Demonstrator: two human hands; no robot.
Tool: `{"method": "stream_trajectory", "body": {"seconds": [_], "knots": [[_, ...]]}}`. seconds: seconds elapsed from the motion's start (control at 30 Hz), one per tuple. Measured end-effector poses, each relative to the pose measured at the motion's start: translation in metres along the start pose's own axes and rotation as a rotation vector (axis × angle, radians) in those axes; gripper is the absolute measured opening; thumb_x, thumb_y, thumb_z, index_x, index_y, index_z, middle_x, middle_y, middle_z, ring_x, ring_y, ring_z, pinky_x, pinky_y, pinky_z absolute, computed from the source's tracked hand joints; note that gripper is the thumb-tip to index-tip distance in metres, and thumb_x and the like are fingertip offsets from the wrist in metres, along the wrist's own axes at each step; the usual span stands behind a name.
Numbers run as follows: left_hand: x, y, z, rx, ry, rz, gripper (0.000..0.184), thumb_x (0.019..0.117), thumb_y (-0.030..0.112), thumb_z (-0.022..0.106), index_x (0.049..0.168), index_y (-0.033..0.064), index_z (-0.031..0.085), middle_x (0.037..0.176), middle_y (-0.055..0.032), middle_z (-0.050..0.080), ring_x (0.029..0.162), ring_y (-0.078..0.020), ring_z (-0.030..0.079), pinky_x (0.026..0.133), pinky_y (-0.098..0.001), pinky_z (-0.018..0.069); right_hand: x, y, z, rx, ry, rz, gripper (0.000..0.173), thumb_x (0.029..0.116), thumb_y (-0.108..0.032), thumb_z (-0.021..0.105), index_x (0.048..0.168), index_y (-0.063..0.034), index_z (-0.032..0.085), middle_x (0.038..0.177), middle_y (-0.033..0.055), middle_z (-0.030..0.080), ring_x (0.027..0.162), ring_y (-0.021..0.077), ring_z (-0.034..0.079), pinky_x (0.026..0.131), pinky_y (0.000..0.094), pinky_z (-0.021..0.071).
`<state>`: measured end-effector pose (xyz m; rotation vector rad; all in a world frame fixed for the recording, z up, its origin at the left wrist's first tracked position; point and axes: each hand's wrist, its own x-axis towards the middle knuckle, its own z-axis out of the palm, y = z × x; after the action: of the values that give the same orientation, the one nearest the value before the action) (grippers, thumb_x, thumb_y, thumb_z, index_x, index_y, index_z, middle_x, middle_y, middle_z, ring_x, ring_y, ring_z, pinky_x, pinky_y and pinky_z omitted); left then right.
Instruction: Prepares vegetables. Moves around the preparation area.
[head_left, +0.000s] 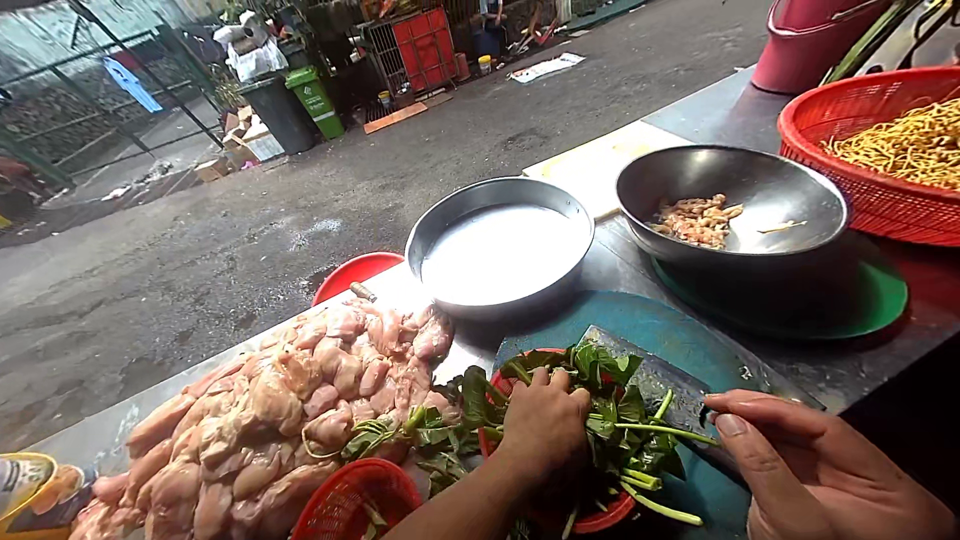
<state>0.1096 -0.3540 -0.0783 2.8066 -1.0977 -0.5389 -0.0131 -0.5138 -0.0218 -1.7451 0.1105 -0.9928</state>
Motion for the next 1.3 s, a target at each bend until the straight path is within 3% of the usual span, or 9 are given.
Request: {"method": "stream_trajectory", "body": {"seconds": [0.23,0.4,0.5,0.63,0.7,0.77,0.87,1.07,1.3], "knots": [[-0.004,0.003,-0.038,-0.033,-0.248,0.019,0.073,0.0707,0.028,0.082,0.138,0.0206,0.056,0.15,-0.0126,0.047,0.134,-0.043,0.046,0.087,-0.0691,0.0496,-0.001,0.009,0.01,0.001,-0.08,0.0,0.012,0.0877,-0.007,0.065,0.096,-0.0092,0.073,0.095,0.0,0.075,0.086,0.0095,0.072,0.077,0.0252,0.062],[-0.029,-0.008,-0.099,-0.187,-0.272,0.081,0.083,0.0765,0.026,0.086,0.15,0.0309,0.048,0.16,-0.0038,0.039,0.135,-0.0379,0.047,0.089,-0.0665,0.0487,0.005,0.017,0.02,-0.058,-0.241,-0.02,0.017,0.0875,-0.018,0.068,0.102,-0.0097,0.073,0.102,0.0036,0.075,0.094,0.0139,0.072,0.081,0.031,0.0622],[-0.05,-0.027,-0.126,-0.323,-0.098,0.109,0.065,0.0781,0.014,0.083,0.138,0.0226,0.06,0.143,-0.0026,0.056,0.122,-0.0271,0.06,0.09,-0.058,0.0552,0.004,0.019,0.035,-0.239,-0.516,-0.12,0.042,0.0828,-0.038,0.071,0.121,-0.0194,0.072,0.124,-0.0001,0.07,0.118,0.0175,0.064,0.096,0.0421,0.0567],[-0.078,-0.045,-0.137,-0.401,0.104,0.027,0.034,0.0863,0.016,0.08,0.118,0.0171,0.068,0.108,0.0006,0.071,0.094,-0.0151,0.068,0.079,-0.0426,0.0594,-0.009,0.024,0.071,-0.626,-1.007,-0.234,0.096,0.0564,-0.046,0.093,0.144,-0.0443,0.054,0.158,0.0032,0.047,0.144,0.0427,0.042,0.102,0.0697,0.0429],[-0.088,-0.051,-0.126,-0.435,0.126,-0.038,0.028,0.0875,0.016,0.074,0.115,0.0201,0.069,0.105,0.005,0.071,0.09,-0.0109,0.069,0.076,-0.0392,0.0604,-0.013,0.039,0.081,-0.711,-1.051,-0.259,0.082,0.056,-0.036,0.094,0.132,-0.0393,0.065,0.149,0.0007,0.058,0.133,0.0402,0.054,0.094,0.0653,0.0487],[-0.097,-0.057,-0.111,-0.494,0.12,-0.115,0.024,0.0888,0.016,0.07,0.112,0.0213,0.07,0.103,0.006,0.072,0.088,-0.009,0.07,0.075,-0.0374,0.0607,-0.011,0.058,0.081,-0.647,-0.939,-0.229,0.042,0.0609,-0.021,0.081,0.102,-0.0255,0.077,0.125,-0.0033,0.071,0.107,0.0262,0.069,0.082,0.0539,0.0577],[-0.109,-0.063,-0.083,-0.607,0.201,-0.193,0.014,0.0911,0.019,0.067,0.104,0.0198,0.072,0.093,0.0074,0.073,0.079,-0.0052,0.068,0.07,-0.0323,0.0579,-0.002,0.066,0.077,-0.499,-0.755,-0.04,0.016,0.0627,-0.02,0.07,0.078,-0.0224,0.074,0.094,-0.0101,0.073,0.084,0.0082,0.07,0.067,0.0406,0.0609],[-0.123,-0.068,-0.033,-0.68,0.704,-0.166,0.009,0.0833,0.015,0.065,0.082,0.0203,0.072,0.079,0.0123,0.069,0.073,-0.0019,0.065,0.063,-0.0269,0.0568,0.029,0.057,0.064,-0.2,-0.59,0.465,0.016,0.0694,-0.016,0.079,0.085,-0.0217,0.077,0.073,-0.0021,0.072,0.063,0.0124,0.067,0.054,0.0397,0.0561],[-0.119,-0.063,-0.027,-0.707,0.558,-0.212,0.009,0.0854,0.016,0.064,0.082,0.0186,0.072,0.077,0.0101,0.067,0.07,-0.0019,0.063,0.063,-0.0265,0.0558,0.033,0.064,0.046,0.17,-0.536,0.72,0.01,0.0831,-0.016,0.065,0.088,-0.0127,0.073,0.078,0.0069,0.07,0.065,0.0139,0.067,0.056,0.0313,0.0568]]}}
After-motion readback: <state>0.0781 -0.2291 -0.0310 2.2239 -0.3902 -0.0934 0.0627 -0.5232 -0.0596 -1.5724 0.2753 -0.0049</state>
